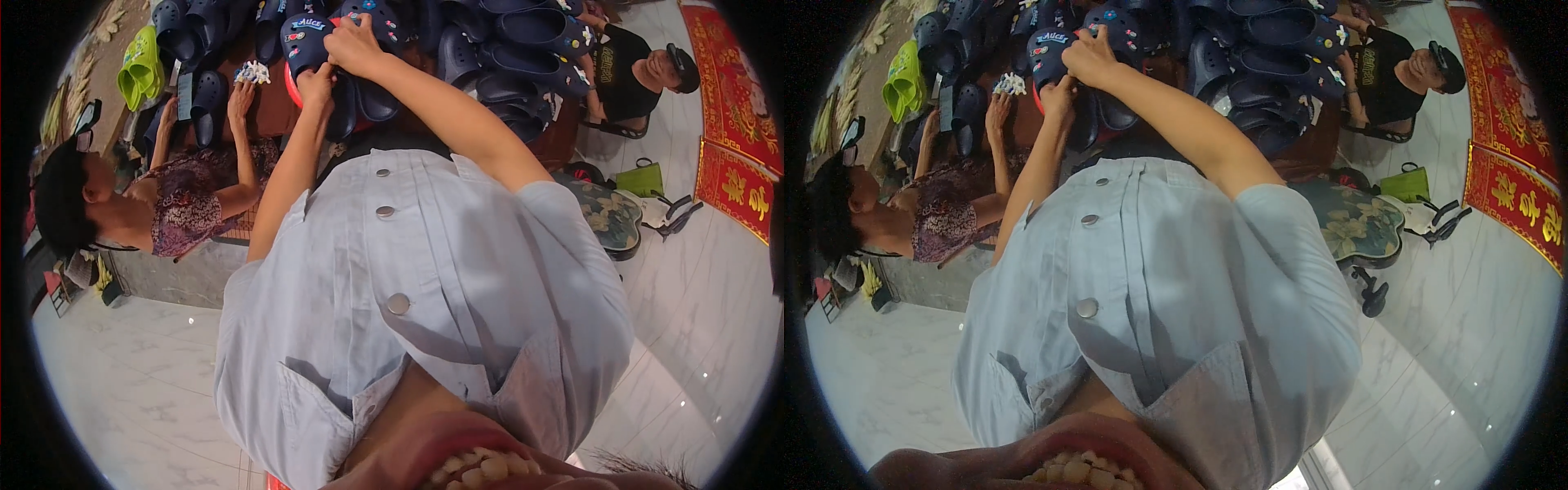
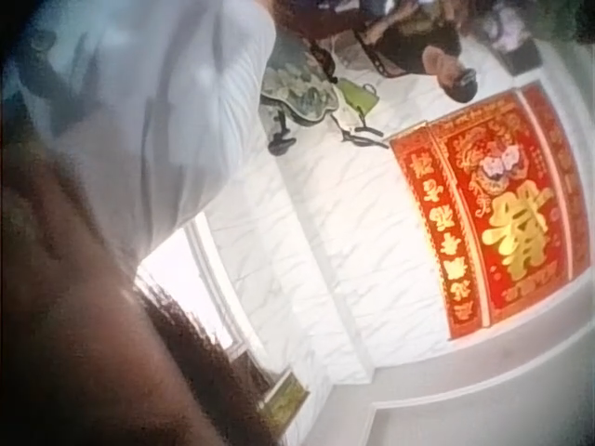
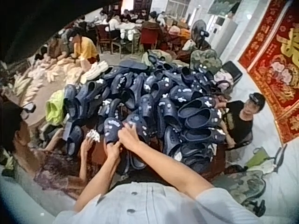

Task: The recorder and another person are applying decorative charms to blue foam clogs at a table.

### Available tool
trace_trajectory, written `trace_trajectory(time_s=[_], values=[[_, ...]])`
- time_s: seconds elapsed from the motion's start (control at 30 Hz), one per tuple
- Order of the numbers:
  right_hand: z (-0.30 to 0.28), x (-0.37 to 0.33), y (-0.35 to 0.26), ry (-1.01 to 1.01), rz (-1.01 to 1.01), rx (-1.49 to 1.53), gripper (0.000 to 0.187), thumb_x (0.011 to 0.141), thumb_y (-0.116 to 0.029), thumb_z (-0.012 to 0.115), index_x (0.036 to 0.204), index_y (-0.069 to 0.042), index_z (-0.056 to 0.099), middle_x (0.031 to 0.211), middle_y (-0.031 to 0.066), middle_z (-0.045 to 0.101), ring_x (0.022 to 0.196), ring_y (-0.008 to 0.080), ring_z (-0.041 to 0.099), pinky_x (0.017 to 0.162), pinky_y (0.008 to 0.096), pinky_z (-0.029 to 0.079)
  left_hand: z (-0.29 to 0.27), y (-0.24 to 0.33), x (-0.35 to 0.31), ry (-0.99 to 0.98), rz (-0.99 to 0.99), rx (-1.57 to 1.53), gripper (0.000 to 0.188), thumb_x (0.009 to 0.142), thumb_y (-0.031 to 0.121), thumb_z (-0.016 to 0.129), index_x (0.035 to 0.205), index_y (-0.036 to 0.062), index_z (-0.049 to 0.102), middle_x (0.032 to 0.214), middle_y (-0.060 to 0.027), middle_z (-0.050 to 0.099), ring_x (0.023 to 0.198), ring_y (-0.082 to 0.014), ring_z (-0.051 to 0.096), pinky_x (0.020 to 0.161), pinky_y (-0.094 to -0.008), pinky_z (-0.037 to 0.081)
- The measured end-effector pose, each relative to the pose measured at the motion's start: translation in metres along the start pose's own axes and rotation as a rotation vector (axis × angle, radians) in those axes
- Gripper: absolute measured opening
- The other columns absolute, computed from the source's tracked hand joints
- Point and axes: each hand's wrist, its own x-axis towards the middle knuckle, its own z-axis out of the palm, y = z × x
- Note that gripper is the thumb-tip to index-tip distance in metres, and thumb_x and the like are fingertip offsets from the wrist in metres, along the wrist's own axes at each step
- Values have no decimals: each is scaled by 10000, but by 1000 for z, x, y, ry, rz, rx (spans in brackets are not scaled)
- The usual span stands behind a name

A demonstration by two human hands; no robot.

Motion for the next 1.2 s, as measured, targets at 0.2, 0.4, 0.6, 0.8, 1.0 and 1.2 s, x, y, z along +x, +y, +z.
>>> trace_trajectory(time_s=[0.2,0.4,0.6,0.8,1.0,1.2], values=[[-2,-2,4,-48,51,33,150,697,-226,690,804,-126,720,868,81,692,1017,263,564,867,586,280,11,18,-23,13,35,52,198,760,125,667,655,29,529,573,-21,530,447,-108,475,417,-247,343],[1,-9,0,92,49,22,142,745,-212,647,828,-112,706,847,78,685,996,266,573,867,580,287,11,15,-25,-3,79,87,205,799,160,669,739,-7,567,632,-33,554,484,-107,501,453,-245,386],[2,-1,18,349,310,632,240,740,-283,591,891,-145,719,839,116,683,803,293,646,800,487,407,14,32,-39,-38,86,177,371,790,279,735,920,-43,603,717,-33,571,569,-99,507,499,-254,401],[-43,-49,62,383,487,1526,151,866,-105,588,959,0,645,882,91,666,862,201,650,797,360,491,-16,35,-45,-181,-29,47,251,847,211,662,1005,18,625,845,-22,661,590,-57,471,528,-186,374],[-21,-95,103,348,669,1566,150,880,-87,596,971,15,658,858,59,664,759,103,624,667,196,483,-30,45,-60,-324,-3,256,175,868,187,630,971,47,649,806,-11,654,591,-52,491,521,-195,379],[-2,-70,106,345,510,1329,199,845,-190,665,973,-43,708,799,29,674,724,90,600,639,225,457,-4,48,-51,-256,575,699,205,838,204,665,971,49,648,756,-75,671,643,-177,640,578,-300,475]])
